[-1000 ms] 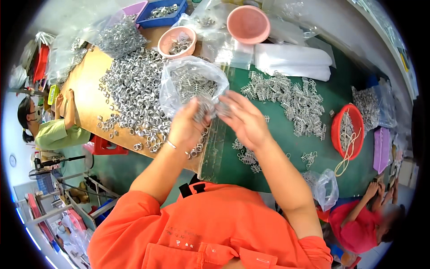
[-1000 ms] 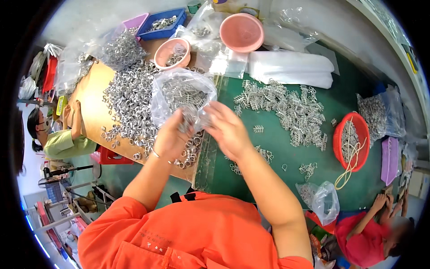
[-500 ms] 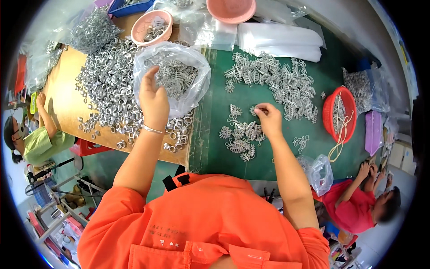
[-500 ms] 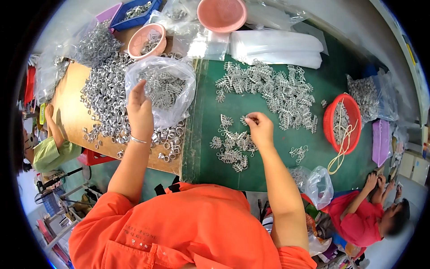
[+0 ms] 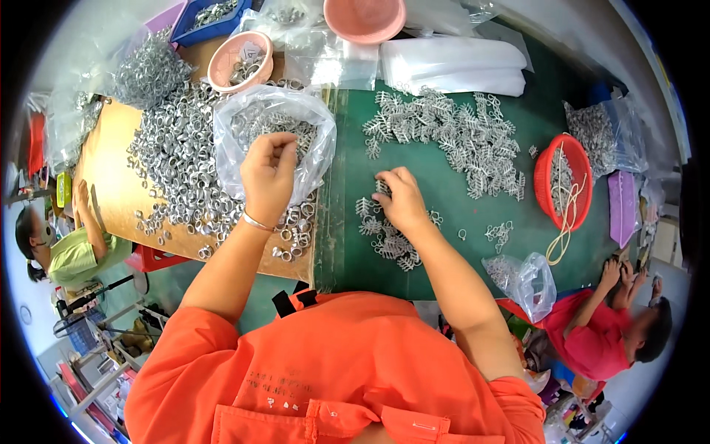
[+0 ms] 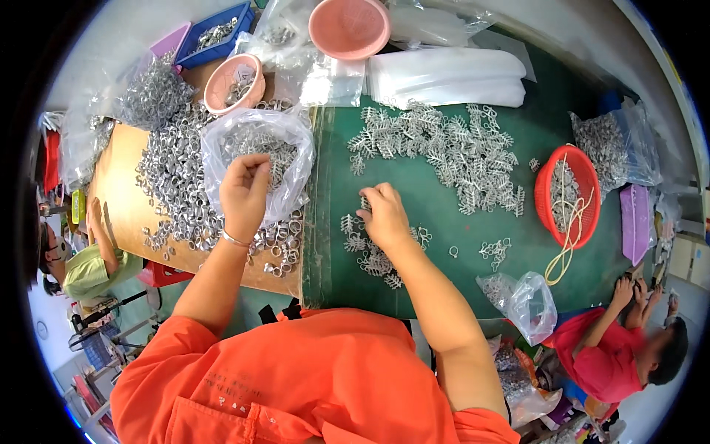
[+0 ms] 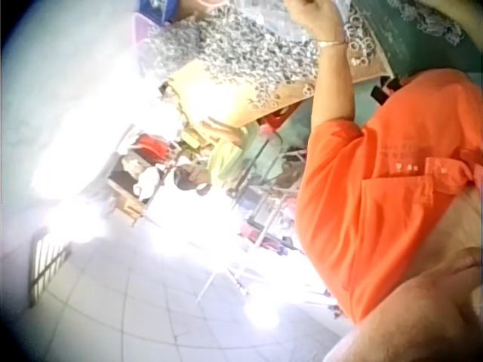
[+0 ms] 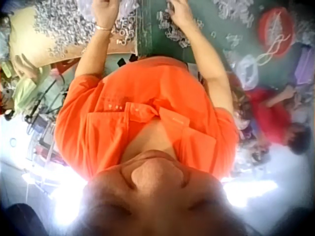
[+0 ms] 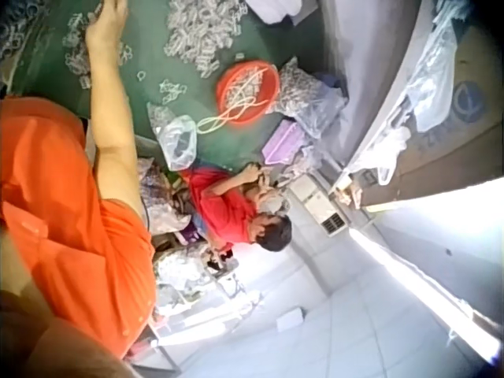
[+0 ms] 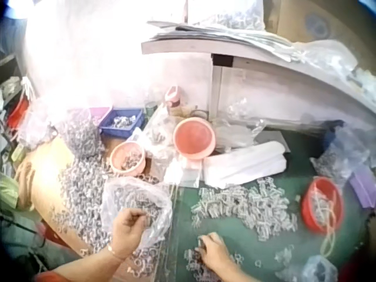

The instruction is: The person separates small metal pieces from casting sprues by snapping them off by hand and gathers the detached pieces into piles on the table.

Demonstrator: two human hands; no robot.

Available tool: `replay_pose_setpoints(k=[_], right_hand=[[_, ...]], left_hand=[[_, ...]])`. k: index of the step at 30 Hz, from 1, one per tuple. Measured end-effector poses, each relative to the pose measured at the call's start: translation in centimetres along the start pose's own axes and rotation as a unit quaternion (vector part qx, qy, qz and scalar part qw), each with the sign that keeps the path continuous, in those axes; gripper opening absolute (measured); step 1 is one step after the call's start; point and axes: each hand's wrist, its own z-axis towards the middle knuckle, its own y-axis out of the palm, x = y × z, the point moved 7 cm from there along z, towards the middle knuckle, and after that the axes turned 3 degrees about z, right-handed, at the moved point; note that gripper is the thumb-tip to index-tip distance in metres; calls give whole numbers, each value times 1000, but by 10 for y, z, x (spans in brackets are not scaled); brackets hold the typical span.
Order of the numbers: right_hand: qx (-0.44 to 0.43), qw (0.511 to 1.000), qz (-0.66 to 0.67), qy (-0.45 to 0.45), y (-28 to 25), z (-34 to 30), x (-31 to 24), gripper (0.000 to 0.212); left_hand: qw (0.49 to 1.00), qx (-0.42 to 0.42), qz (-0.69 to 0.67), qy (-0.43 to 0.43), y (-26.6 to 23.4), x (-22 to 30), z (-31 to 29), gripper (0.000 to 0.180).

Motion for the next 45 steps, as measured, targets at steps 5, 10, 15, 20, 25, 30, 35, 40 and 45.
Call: replay_pose_setpoints(k=[5,10,15,20,25,30,35,40,45], right_hand=[[16,889,390,240,-11,-9,47,24],[-21,898,346,271,-44,-25,70,24],[12,816,498,294,-63,-41,75,18],[-21,739,627,244,-63,-51,64,16],[-114,893,425,98,-58,-40,0,23],[96,988,-123,5,-61,-14,25,17],[68,872,402,270,-50,-32,78,14],[76,833,499,226,-59,-47,49,14],[-41,912,391,118,-47,-35,-4,18]], left_hand=[[948,-255,95,162,64,24,-48,20],[930,-321,170,61,123,-33,-89,33],[932,-334,101,-101,116,-45,-76,32],[873,-413,38,-256,118,-50,-82,31],[642,-343,-441,-526,135,-26,-115,18],[783,-283,-362,-420,113,-12,-96,11],[994,28,95,37,-2,9,11,11],[976,-65,123,166,22,42,-7,25],[831,-382,-240,-326,105,6,-87,18]])
